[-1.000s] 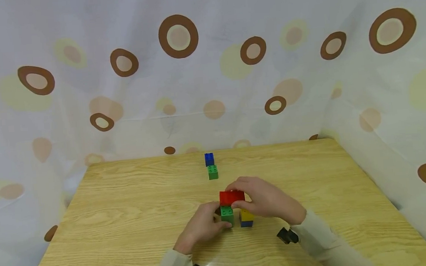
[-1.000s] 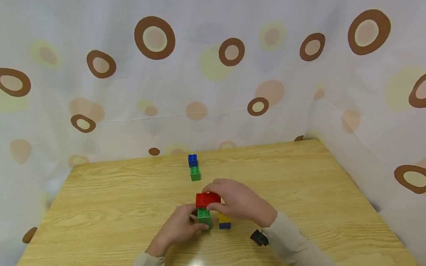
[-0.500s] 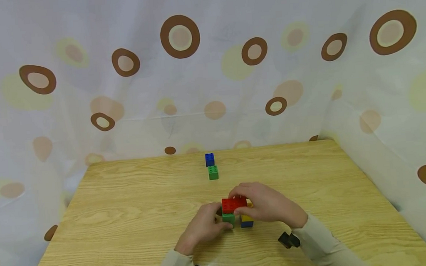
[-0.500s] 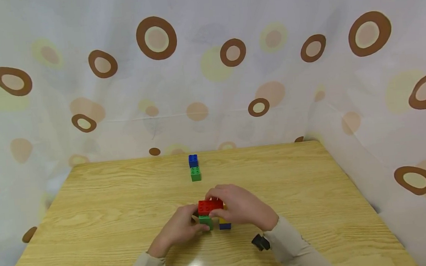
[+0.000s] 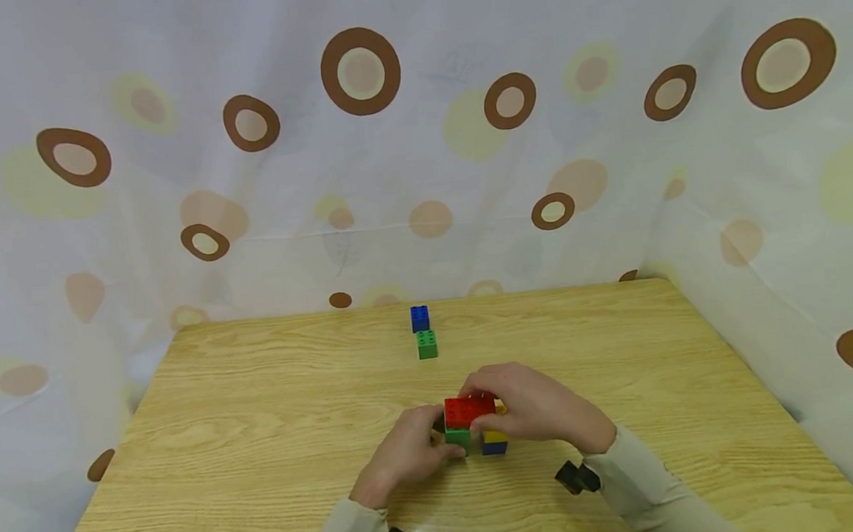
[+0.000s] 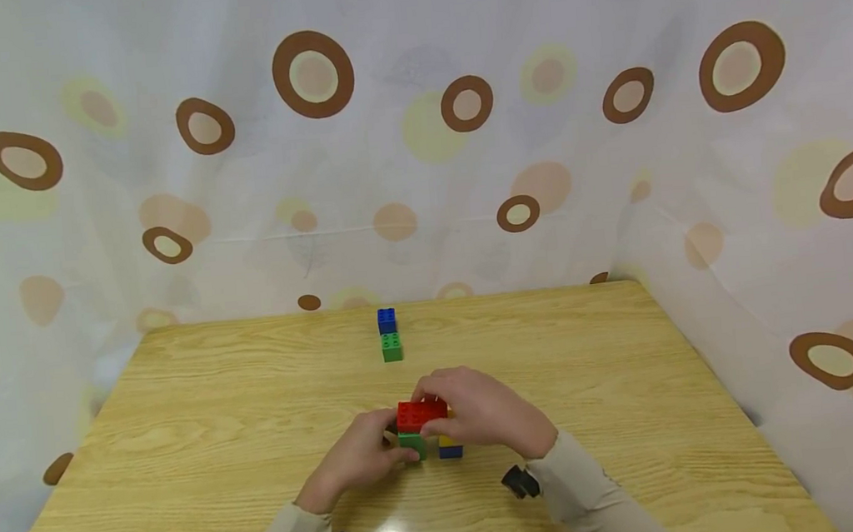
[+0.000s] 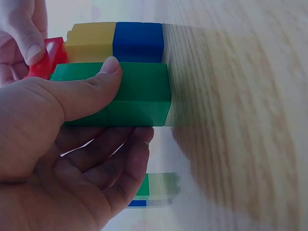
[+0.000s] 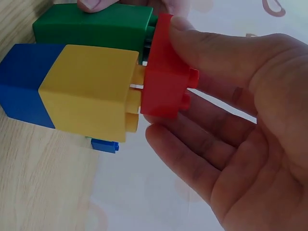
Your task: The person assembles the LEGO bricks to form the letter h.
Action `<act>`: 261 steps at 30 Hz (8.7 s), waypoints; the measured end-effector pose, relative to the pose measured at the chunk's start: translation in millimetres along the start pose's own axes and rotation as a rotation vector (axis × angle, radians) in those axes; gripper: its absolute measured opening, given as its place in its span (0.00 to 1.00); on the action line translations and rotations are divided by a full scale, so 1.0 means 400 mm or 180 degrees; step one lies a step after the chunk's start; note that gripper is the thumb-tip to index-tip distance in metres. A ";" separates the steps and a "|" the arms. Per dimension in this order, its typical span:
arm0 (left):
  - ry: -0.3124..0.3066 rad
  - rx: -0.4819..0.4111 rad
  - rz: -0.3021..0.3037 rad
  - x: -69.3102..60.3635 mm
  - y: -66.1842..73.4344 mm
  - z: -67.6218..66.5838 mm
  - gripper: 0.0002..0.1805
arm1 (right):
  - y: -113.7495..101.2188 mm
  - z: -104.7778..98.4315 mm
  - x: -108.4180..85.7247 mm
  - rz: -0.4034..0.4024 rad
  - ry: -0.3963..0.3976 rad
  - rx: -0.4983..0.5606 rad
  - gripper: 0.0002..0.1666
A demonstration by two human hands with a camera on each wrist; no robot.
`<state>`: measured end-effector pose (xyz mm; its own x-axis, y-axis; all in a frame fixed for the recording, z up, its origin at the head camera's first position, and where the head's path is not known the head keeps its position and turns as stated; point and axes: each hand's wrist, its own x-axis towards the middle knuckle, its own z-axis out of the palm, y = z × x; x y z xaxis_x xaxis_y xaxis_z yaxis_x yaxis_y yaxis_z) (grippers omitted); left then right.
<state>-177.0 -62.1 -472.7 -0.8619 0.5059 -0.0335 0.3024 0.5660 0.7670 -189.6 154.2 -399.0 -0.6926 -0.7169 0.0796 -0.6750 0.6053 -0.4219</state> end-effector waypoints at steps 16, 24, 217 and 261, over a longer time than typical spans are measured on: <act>0.0004 0.0011 0.0101 0.001 0.000 0.002 0.15 | -0.020 -0.007 0.001 0.0082 0.0057 -0.0256 0.16; 0.0008 -0.0022 0.0077 0.002 0.001 0.003 0.13 | -0.016 -0.010 0.005 0.0081 0.0016 -0.0207 0.15; -0.0143 0.0552 0.0517 0.203 0.147 -0.148 0.25 | 0.196 0.081 -0.223 0.0782 0.0632 0.0918 0.25; -0.0745 0.1169 0.0799 0.150 0.254 -0.059 0.09 | 0.207 0.091 -0.226 0.0738 0.0675 0.0961 0.24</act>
<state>-207.7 10.4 -381.5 -0.6425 0.7646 -0.0521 0.6483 0.5785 0.4950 -173.6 256.3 -474.1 -0.8752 -0.4680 0.1222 -0.4128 0.5910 -0.6931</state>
